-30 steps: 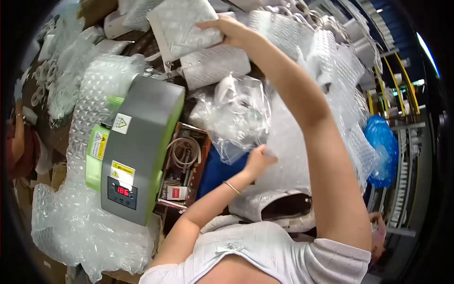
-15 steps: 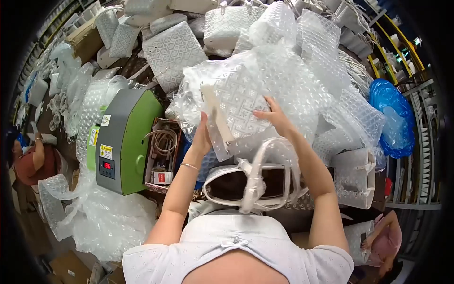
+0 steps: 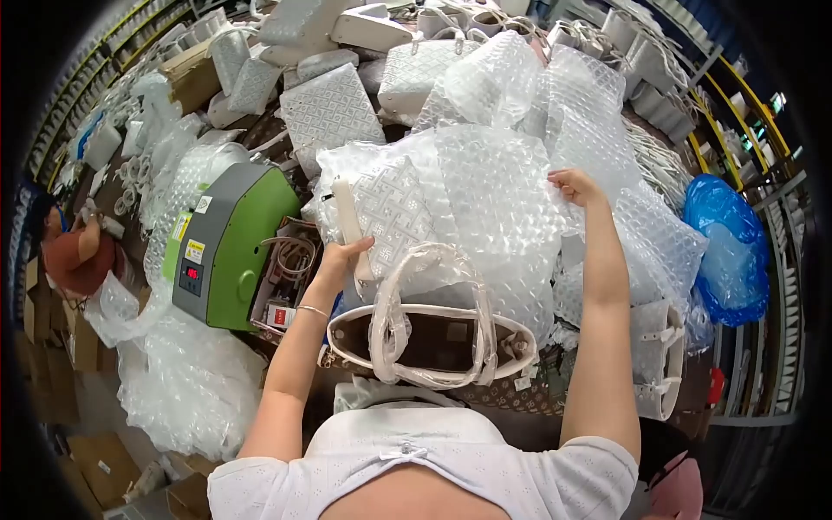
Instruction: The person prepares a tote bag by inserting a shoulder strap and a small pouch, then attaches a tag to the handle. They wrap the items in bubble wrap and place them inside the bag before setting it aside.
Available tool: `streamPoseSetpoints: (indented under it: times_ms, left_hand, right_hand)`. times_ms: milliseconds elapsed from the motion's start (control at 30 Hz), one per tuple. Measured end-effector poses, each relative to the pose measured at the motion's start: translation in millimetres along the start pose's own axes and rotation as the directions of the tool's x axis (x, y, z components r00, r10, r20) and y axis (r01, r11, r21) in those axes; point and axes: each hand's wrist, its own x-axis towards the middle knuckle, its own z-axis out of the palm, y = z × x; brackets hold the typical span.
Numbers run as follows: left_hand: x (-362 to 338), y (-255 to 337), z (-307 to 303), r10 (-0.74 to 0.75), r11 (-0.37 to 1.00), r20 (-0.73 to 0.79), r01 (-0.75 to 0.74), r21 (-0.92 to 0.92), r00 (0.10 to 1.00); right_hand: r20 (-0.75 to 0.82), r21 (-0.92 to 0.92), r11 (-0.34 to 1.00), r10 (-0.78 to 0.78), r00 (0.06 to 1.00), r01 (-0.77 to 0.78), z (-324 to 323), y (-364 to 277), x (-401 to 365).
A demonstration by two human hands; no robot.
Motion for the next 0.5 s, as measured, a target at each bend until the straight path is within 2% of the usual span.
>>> streamPoseSetpoints:
  times_ms: [33, 100, 133, 167, 200, 267, 333, 400, 433, 500]
  left_hand:
    - [3.0, -1.6, -3.4, 0.033, 0.997, -0.024, -0.031, 0.069, 0.999]
    - [2.0, 4.2, -6.6, 0.047, 0.990, -0.067, -0.038, 0.137, 0.997]
    - [-0.9, 19.2, 0.9, 0.041, 0.991, -0.046, -0.034, 0.131, 0.998]
    - [-8.0, 23.0, 4.3, 0.033, 0.991, -0.014, -0.031, 0.130, 0.999]
    - [-13.7, 19.0, 4.6, 0.032, 0.990, -0.007, -0.031, 0.134, 0.999]
    - [-11.0, 20.5, 5.0, 0.080, 0.987, -0.014, -0.077, 0.143, 0.997]
    - [-0.3, 25.9, 2.5, 0.152, 0.978, -0.005, -0.149, 0.145, 0.988]
    - [3.9, 17.6, -9.5, 0.201, 0.970, -0.065, -0.189, 0.154, 0.977]
    - [7.3, 25.8, -11.9, 0.213, 0.969, -0.073, -0.201, 0.142, 0.974]
    - [17.8, 44.4, -6.8, 0.298, 0.929, -0.140, -0.253, 0.270, 0.944]
  right_hand:
    - [0.085, -0.041, 0.992, -0.113, 0.990, 0.116, 4.1, -11.5, -6.8]
    - [0.195, -0.071, 0.973, -0.202, 0.960, 0.219, 24.9, -23.2, -21.8]
    - [-0.001, -0.129, 0.967, -0.220, 0.975, 0.218, 38.6, -28.1, -26.1]
    - [-0.205, -0.184, 0.962, -0.239, 0.949, 0.203, 51.2, -29.1, -31.3]
    - [-0.410, -0.236, 0.954, -0.269, 0.871, 0.183, 58.9, -31.5, -38.7]
    - [-0.322, -0.024, 0.992, -0.127, 0.938, 0.126, 83.9, -16.1, -37.9]
    - [-0.178, -0.128, 0.989, -0.098, 0.979, 0.076, 95.5, -3.0, -23.7]
    - [-0.141, -0.119, 0.958, -0.276, 0.951, 0.260, 108.7, -11.1, -31.6]
    - [-0.136, -0.133, 0.953, -0.289, 0.948, 0.272, 118.8, -27.0, -45.2]
    - [-0.016, -0.104, 0.880, -0.468, 0.884, 0.464, 151.2, -75.7, -104.6]
